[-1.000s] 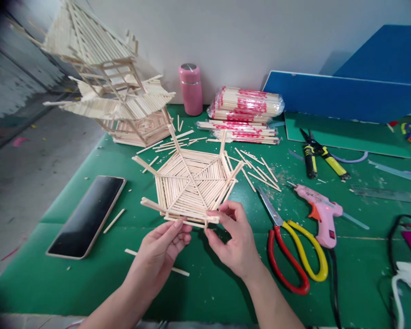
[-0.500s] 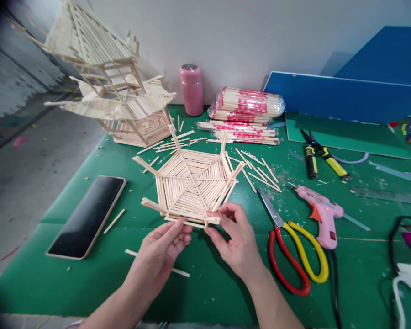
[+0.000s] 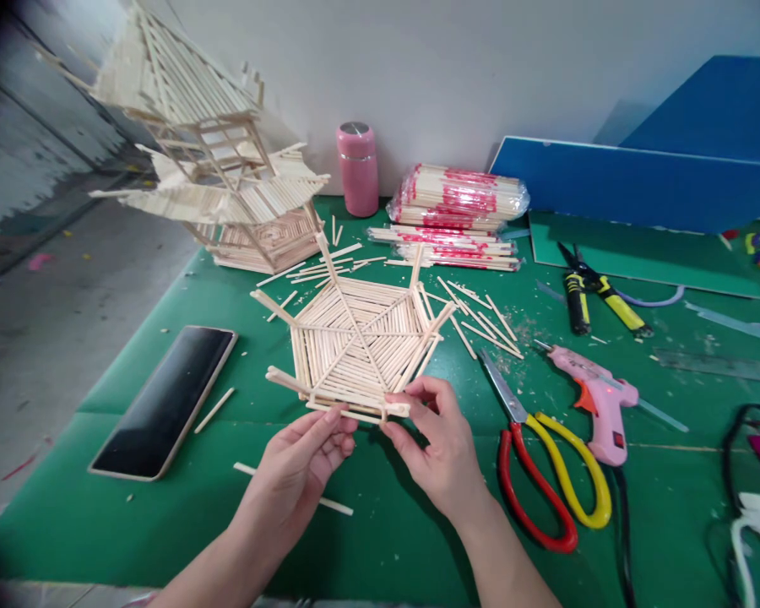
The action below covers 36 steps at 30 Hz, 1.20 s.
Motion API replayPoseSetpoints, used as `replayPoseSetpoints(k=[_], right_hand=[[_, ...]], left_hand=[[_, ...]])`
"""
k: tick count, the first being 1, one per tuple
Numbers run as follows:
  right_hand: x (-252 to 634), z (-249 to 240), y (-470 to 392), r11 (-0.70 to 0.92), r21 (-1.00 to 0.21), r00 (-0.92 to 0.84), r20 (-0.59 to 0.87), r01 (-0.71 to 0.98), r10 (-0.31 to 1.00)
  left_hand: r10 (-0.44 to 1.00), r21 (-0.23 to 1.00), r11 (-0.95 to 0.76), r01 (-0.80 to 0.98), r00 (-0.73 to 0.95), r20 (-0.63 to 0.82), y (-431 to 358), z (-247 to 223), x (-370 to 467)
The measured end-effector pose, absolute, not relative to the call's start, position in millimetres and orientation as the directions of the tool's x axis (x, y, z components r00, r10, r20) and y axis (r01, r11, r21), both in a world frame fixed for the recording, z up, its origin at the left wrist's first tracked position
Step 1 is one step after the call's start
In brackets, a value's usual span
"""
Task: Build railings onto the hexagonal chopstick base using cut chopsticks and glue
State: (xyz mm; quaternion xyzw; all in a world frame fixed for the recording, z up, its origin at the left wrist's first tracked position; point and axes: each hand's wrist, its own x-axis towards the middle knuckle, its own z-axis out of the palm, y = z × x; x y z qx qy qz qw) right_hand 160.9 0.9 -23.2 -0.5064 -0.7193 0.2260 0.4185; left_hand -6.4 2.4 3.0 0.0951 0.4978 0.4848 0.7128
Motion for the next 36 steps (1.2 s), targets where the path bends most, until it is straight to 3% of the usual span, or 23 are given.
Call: replayPoseSetpoints(k=[15,19,22,25,27,31,36], right_hand=[[159.0,-23.8,2.0,0.389,-0.73,-0.136,0.382,0.562,0.914],[159.1,-24.8,2.2,0.372,-0.734,-0.128,0.368,0.568,0.921],[159.2,-25.8,2.2,0.369,-0.735,-0.125,0.366,0.57,0.922],[159.3,-26.8,2.0,0.37,-0.73,-0.121,0.371,0.575,0.921],[159.6,-27.2,1.9,0.372,-0.725,-0.12,0.375,0.58,0.919],[160.2,-27.3,1.8,0.368,-0.722,-0.124,0.369,0.586,0.921],[159.5,-27.4,1.8,0.377,-0.719,-0.127,0.378,0.584,0.917]], left_hand=[[0.754,0.616,0.579,-0.534,0.063,-0.654,-2.1,6.8,-15.3],[0.816,0.803,0.544,-0.244,-0.068,-0.574,-11.2,11.3,-30.0],[0.967,0.954,0.224,0.198,-0.166,-0.192,-13.5,11.1,-45.7],[0.964,0.799,-0.164,0.579,-0.076,0.253,-5.0,7.6,-58.8],[0.923,0.644,-0.289,0.709,0.027,0.384,5.6,4.8,-63.9],[0.898,0.479,-0.404,0.779,0.237,0.372,26.0,2.5,-68.0],[0.887,0.438,-0.45,0.778,0.334,0.318,37.5,5.7,-71.4]])
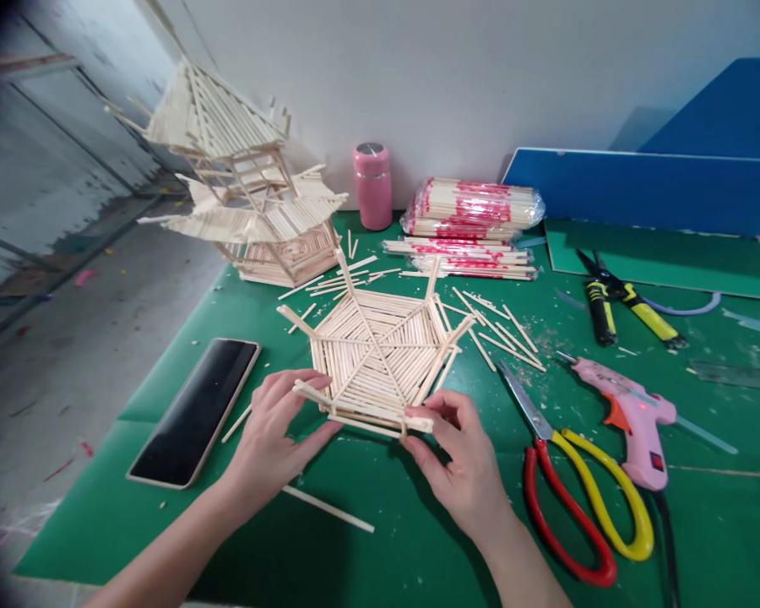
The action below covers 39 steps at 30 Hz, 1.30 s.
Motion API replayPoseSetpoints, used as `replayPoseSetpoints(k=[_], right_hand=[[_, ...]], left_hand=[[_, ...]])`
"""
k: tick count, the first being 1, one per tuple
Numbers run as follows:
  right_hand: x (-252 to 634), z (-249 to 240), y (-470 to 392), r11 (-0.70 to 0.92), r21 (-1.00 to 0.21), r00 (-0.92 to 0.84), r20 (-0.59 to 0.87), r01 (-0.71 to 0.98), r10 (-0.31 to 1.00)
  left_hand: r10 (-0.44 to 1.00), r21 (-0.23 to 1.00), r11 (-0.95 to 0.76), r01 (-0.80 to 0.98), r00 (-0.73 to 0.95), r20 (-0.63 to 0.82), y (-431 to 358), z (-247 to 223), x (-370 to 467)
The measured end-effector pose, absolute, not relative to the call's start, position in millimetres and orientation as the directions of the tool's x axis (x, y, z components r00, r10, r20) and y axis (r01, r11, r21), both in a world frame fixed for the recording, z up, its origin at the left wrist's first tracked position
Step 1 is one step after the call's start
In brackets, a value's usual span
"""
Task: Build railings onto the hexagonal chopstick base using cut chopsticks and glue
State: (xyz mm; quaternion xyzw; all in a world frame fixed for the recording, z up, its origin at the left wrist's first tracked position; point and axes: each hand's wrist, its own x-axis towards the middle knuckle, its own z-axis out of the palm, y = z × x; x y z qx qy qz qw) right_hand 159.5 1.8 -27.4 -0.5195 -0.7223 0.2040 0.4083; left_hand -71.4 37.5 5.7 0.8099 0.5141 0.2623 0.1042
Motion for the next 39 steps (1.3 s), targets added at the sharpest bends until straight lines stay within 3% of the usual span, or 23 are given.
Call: replayPoseSetpoints(k=[12,27,39], right_hand=[[160.1,-28.0,1.9,0.368,-0.707,-0.116,0.379,0.604,0.918],[158.8,-27.0,1.8,0.364,-0.706,-0.099,0.386,0.607,0.917],[159.0,-30.5,0.2,0.367,-0.728,-0.112,0.375,0.579,0.92]], left_hand=[[0.891,0.507,-0.454,0.733,0.375,0.256,44.7,10.7,-75.5],[0.939,0.749,-0.297,0.592,0.322,0.119,47.6,15.6,-76.1],[0.918,0.81,-0.255,0.528,0.396,0.031,53.9,19.1,-79.1]])
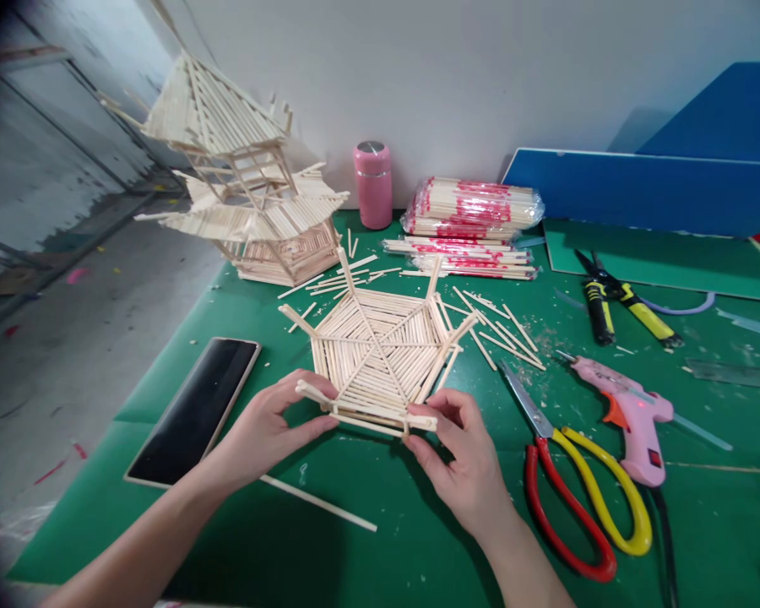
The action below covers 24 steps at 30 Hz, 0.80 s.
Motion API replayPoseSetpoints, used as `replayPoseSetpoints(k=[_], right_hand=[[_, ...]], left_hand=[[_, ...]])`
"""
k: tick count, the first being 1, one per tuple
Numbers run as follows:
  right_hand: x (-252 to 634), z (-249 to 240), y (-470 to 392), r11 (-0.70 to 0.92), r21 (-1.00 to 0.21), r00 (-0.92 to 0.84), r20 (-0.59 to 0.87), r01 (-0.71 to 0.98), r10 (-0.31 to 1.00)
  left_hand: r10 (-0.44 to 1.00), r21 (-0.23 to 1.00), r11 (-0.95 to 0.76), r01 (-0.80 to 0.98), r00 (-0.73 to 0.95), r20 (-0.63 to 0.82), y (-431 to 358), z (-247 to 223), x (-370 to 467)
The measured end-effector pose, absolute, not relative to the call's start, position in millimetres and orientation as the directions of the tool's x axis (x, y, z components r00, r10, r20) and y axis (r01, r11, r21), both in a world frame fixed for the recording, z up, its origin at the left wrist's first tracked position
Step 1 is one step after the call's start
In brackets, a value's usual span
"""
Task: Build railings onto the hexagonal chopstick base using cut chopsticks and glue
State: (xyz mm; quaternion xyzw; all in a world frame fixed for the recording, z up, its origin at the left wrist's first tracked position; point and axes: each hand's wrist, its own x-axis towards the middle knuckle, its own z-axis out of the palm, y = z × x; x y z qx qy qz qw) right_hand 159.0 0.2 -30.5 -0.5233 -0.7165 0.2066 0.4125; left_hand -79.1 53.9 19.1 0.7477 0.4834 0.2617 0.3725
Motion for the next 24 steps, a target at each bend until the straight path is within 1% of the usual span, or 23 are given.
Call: replayPoseSetpoints(k=[5,8,10,12,13,14,15,16,17,18,19,21,22,24], right_hand=[[158.0,-25.1,-0.9,0.374,-0.715,-0.115,0.384,0.591,0.916],[159.4,-22.8,-3.7,0.325,-0.71,-0.075,0.36,0.625,0.93],[161.3,-22.0,-8.7,0.265,-0.748,0.012,0.343,0.609,0.939],[162.0,-18.5,-16.7,0.241,-0.816,0.15,0.368,0.525,0.918],[161.1,-14.6,-21.4,0.268,-0.83,0.222,0.416,0.489,0.882],[159.0,-9.0,-26.2,0.304,-0.821,0.283,0.475,0.483,0.833],[155.2,-1.8,-30.7,0.344,-0.79,0.301,0.536,0.508,0.789],[149.8,6.5,-34.2,0.389,-0.725,0.269,0.611,0.568,0.745],[142.8,15.0,-36.5,0.385,-0.672,0.201,0.622,0.632,0.756],[134.6,22.9,-37.1,0.416,-0.613,0.046,0.595,0.672,0.802],[125.8,29.5,-36.1,0.421,-0.586,-0.036,0.554,0.692,0.831],[108.4,37.0,-30.3,0.458,-0.585,-0.179,0.471,0.67,0.864],[101.1,37.8,-26.5,0.447,-0.596,-0.189,0.445,0.667,0.875],[90.8,35.6,-19.6,0.374,-0.633,-0.154,0.375,0.678,0.914]], left_hand=[[0.907,0.828,-0.255,0.5,0.419,0.026,55.5,19.8,-79.8],[0.904,0.835,-0.252,0.489,0.427,0.023,55.5,19.1,-80.2],[0.903,0.837,-0.254,0.485,0.428,0.026,55.3,17.6,-80.8],[0.9,0.841,-0.263,0.473,0.435,0.037,55.1,15.6,-81.5],[0.897,0.843,-0.268,0.465,0.44,0.042,55.0,14.6,-81.8],[0.894,0.846,-0.274,0.457,0.445,0.049,54.9,13.5,-82.1],[0.891,0.848,-0.282,0.449,0.45,0.058,54.9,12.5,-82.3],[0.889,0.849,-0.29,0.443,0.453,0.067,54.8,11.6,-82.5],[0.888,0.848,-0.297,0.439,0.453,0.077,54.7,10.7,-82.6],[0.888,0.847,-0.304,0.437,0.452,0.085,54.6,9.9,-82.6],[0.889,0.846,-0.309,0.435,0.449,0.094,54.4,9.1,-82.5],[0.89,0.845,-0.315,0.432,0.443,0.106,54.0,7.9,-82.4],[0.889,0.846,-0.319,0.427,0.444,0.111,53.8,7.4,-82.4],[0.885,0.849,-0.328,0.414,0.448,0.123,53.5,6.7,-82.5]])
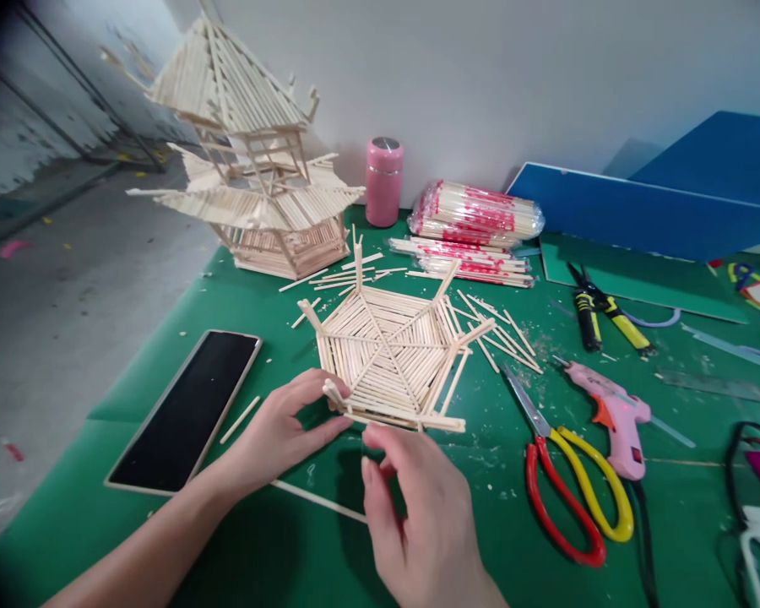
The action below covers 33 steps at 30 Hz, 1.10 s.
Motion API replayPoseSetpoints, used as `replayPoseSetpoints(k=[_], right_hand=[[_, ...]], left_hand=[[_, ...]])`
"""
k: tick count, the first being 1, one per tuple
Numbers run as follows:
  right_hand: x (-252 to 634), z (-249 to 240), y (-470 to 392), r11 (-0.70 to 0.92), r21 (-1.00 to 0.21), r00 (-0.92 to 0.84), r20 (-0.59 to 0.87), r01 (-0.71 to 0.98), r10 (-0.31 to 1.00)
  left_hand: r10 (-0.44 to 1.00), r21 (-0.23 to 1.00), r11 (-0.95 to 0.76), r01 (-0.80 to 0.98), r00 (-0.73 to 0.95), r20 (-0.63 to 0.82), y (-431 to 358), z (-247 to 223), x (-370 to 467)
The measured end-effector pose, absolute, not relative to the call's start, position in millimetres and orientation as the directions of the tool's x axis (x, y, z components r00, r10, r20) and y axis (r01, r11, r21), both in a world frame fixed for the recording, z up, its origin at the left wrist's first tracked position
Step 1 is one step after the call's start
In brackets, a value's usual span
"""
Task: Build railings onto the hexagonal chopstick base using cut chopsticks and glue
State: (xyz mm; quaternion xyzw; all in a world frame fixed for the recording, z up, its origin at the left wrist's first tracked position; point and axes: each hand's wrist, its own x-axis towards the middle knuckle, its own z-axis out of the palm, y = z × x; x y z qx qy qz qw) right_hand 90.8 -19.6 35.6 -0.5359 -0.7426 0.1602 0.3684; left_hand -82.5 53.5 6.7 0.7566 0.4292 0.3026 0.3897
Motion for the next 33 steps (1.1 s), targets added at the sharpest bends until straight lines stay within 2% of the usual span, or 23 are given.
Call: replayPoseSetpoints(k=[4,14,27,33], right_hand=[[84.3,26.7,-13.6,0.287,-0.606,-0.089,0.335,0.742,0.938],[77.6,15.8,0.8,0.32,-0.423,-0.164,0.365,0.848,0.916],[76.7,9.4,7.1,0.359,-0.351,-0.196,0.423,0.865,0.885],[77.9,8.0,8.0,0.35,-0.373,-0.195,0.393,0.859,0.899]], left_hand=[[0.886,0.849,-0.341,0.403,0.44,0.147,54.0,5.7,-82.9],[0.884,0.84,-0.368,0.399,0.431,0.183,53.9,2.1,-84.3],[0.882,0.848,-0.363,0.386,0.435,0.179,54.8,6.7,-84.6],[0.873,0.851,-0.349,0.392,0.467,0.143,55.9,7.4,-85.3]])
